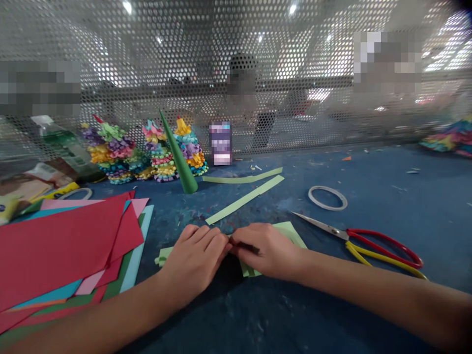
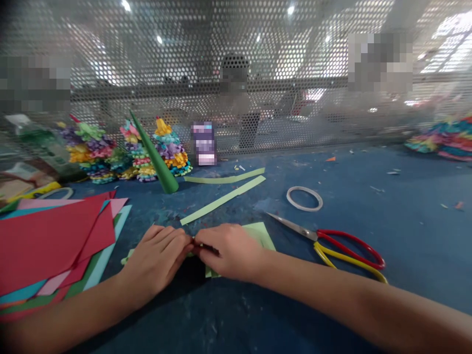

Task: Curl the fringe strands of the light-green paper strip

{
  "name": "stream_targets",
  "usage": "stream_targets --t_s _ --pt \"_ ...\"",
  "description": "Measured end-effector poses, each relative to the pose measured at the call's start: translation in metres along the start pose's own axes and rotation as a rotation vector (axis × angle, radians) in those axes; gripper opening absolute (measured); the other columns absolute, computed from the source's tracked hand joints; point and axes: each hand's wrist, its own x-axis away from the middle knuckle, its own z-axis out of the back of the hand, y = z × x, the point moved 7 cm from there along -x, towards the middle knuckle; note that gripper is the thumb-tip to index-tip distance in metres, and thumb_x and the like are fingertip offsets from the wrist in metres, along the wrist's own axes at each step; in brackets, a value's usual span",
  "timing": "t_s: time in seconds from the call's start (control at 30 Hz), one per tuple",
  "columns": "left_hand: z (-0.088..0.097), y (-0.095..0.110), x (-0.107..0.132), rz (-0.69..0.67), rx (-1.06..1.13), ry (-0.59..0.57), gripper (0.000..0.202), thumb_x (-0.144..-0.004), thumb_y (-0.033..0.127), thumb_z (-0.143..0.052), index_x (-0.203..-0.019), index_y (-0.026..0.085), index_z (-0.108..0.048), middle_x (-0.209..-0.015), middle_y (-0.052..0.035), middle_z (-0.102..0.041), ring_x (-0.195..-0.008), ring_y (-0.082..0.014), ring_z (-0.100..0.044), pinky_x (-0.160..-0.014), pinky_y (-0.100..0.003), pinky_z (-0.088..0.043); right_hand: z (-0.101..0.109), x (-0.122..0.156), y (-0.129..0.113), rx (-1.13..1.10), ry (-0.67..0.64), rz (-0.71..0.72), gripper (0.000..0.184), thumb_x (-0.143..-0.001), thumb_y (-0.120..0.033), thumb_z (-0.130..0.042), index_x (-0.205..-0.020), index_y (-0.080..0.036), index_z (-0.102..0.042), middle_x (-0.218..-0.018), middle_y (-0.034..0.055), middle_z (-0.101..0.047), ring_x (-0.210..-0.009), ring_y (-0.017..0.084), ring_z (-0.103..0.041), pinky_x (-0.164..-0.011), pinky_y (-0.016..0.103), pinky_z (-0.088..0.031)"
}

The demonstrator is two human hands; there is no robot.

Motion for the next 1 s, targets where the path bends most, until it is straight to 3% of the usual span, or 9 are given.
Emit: stream_targets --t_s 0.17,0.37,0.6,0.8,1.0 --pt "0.000 0.000 -0.001 -0.013 0.055 0.008 0.026 -0.096 0.018 -0.031 -0.076 0.017 -0.048 -0.072 -0.0007 -0.054 -0.067 -0.0162 -0.045 -0.067 -0.032 -0.029 0.002 0.003 -0.006 0.077 0.064 0.081 0.015 -0.086 -0.022 -0.045 -0.074 -0.018 -0.054 -0.067 0.0004 -0.058 -0.061 0.012 -0.050 -0.059 0.026 -0.033" --pt "0.005 -0.008 -0.003 0.084 0.179 0.045 0.018 -0.097 0.026 -0.034 -0.098 0.018 -0.050 -0.086 -0.0009 -0.061 -0.081 -0.0163 -0.054 -0.077 -0.034 -0.030 0.010 0.004 0.002 0.004 0.143 -0.013 0.011 -0.088 -0.025 -0.046 -0.084 -0.018 -0.055 -0.069 0.0006 -0.059 -0.064 0.012 -0.052 -0.059 0.024 -0.035" --pt "0.000 -0.011 -0.002 0.128 0.256 -0.010 0.020 -0.097 0.024 -0.032 -0.097 0.018 -0.050 -0.083 -0.0008 -0.060 -0.078 -0.0164 -0.054 -0.076 -0.034 -0.030 0.011 0.005 -0.003 0.076 0.142 0.014 0.014 -0.089 -0.027 -0.046 -0.083 -0.018 -0.055 -0.069 0.0001 -0.059 -0.062 0.012 -0.051 -0.060 0.025 -0.034" --pt "-0.002 -0.008 -0.002 0.099 0.306 -0.029 0.022 -0.098 0.026 -0.029 -0.097 0.018 -0.050 -0.086 -0.0012 -0.062 -0.079 -0.0169 -0.056 -0.074 -0.034 -0.031 0.013 0.007 -0.005 0.051 0.192 0.026 0.012 -0.087 -0.025 -0.048 -0.095 -0.017 -0.053 -0.075 0.0018 -0.061 -0.068 0.013 -0.054 -0.065 0.025 -0.038" --pt "-0.006 -0.008 -0.002 0.119 0.326 -0.097 0.023 -0.098 0.027 -0.028 -0.099 0.019 -0.049 -0.088 -0.0014 -0.062 -0.081 -0.0181 -0.057 -0.075 -0.035 -0.032 0.014 0.010 -0.010 0.083 0.218 0.105 0.009 -0.088 -0.021 -0.046 -0.091 -0.018 -0.054 -0.073 0.0020 -0.061 -0.068 0.014 -0.054 -0.065 0.026 -0.038"
